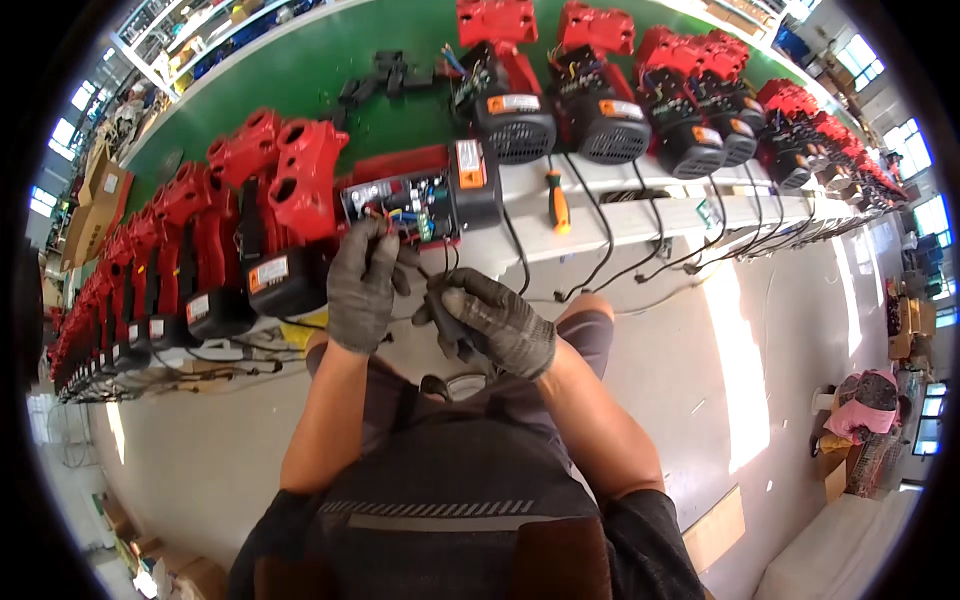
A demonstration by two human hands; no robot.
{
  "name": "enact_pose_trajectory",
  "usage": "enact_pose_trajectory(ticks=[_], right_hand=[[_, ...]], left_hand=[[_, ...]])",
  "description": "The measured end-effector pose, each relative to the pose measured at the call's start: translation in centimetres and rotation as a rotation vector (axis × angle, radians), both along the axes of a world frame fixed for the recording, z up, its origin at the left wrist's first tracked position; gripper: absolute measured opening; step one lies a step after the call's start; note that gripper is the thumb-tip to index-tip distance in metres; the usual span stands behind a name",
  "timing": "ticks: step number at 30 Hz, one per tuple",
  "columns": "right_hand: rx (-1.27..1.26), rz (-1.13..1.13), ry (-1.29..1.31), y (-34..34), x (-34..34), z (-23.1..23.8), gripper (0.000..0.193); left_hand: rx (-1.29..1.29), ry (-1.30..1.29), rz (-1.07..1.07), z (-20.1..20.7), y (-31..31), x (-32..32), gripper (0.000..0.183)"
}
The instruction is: The person assembles electrical components on water pump motors, securing wires inside the terminal box using a screwdriver and connecting wires and components by hand.
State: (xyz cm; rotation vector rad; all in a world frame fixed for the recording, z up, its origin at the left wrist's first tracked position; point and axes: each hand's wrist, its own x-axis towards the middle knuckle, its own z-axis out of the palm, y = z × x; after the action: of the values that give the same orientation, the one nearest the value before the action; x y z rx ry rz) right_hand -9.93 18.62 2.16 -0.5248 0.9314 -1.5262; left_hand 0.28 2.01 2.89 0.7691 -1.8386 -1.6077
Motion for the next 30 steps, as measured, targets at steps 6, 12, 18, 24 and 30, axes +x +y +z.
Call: enact_pose_trajectory(ticks=[6,12,18,24,30], right_hand=[[-0.035,0.055,-0.334,-1.5,1.9,-3.3,0.055],[-0.025,0.183,-0.685,-2.9,2.8,-5.3,0.048],[-0.110,0.379,-0.808,-4.2,3.2,-8.5,0.047],[0.131,-0.002,-0.328,-4.6,5.2,-4.9,0.051],[-0.139,-0.483,0.985,-3.2,4.1,-4.9,0.024]], left_hand=[[0.087,0.104,-0.080,0.2,-0.5,-0.5,0.013],[0.062,0.071,-0.107,-0.1,-0.6,0.0,0.014],[0.040,0.093,-0.122,-0.5,-0.9,0.0,0.015],[-0.029,0.164,-0.003,-1.3,-0.8,0.0,0.010],[-0.090,0.091,0.061,-2.3,-0.6,-0.8,0.009]])
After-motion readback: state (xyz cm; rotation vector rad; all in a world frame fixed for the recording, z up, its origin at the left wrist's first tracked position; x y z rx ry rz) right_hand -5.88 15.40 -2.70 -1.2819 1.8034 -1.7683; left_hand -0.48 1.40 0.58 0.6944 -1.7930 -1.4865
